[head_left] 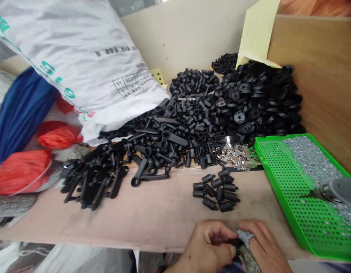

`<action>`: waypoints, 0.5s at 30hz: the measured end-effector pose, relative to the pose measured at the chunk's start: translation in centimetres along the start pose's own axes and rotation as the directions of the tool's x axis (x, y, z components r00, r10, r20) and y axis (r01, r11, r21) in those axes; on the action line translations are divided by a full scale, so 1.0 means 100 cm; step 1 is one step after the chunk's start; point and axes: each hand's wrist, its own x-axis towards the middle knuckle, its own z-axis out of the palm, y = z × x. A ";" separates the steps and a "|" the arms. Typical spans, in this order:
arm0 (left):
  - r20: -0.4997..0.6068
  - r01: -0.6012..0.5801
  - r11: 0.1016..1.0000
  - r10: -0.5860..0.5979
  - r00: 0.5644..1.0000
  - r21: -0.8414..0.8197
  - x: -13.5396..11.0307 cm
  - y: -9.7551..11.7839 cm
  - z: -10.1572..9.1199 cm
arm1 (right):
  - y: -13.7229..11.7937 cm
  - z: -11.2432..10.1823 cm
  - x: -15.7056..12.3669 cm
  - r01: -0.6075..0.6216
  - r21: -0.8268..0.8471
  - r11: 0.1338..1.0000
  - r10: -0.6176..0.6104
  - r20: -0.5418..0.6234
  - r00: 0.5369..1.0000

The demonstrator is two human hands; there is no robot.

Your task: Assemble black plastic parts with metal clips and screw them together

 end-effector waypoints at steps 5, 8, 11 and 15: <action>-0.031 0.008 1.000 -0.007 0.999 0.020 0.001 -0.001 0.002 | 0.002 -0.014 0.006 0.020 0.015 1.000 -0.021 0.044 0.999; -0.047 -0.014 1.000 0.015 0.999 0.019 0.004 0.000 0.003 | 0.002 -0.014 0.003 0.010 0.059 0.998 -0.012 0.034 0.999; -0.035 -0.039 0.999 0.039 0.999 0.001 0.007 0.001 0.004 | 0.006 -0.017 0.001 -0.028 -0.039 0.999 0.027 -0.025 0.999; -0.015 -0.069 0.998 0.069 0.998 0.001 0.011 0.002 0.005 | 0.014 -0.023 0.011 0.072 -0.218 0.973 -0.089 -0.068 0.994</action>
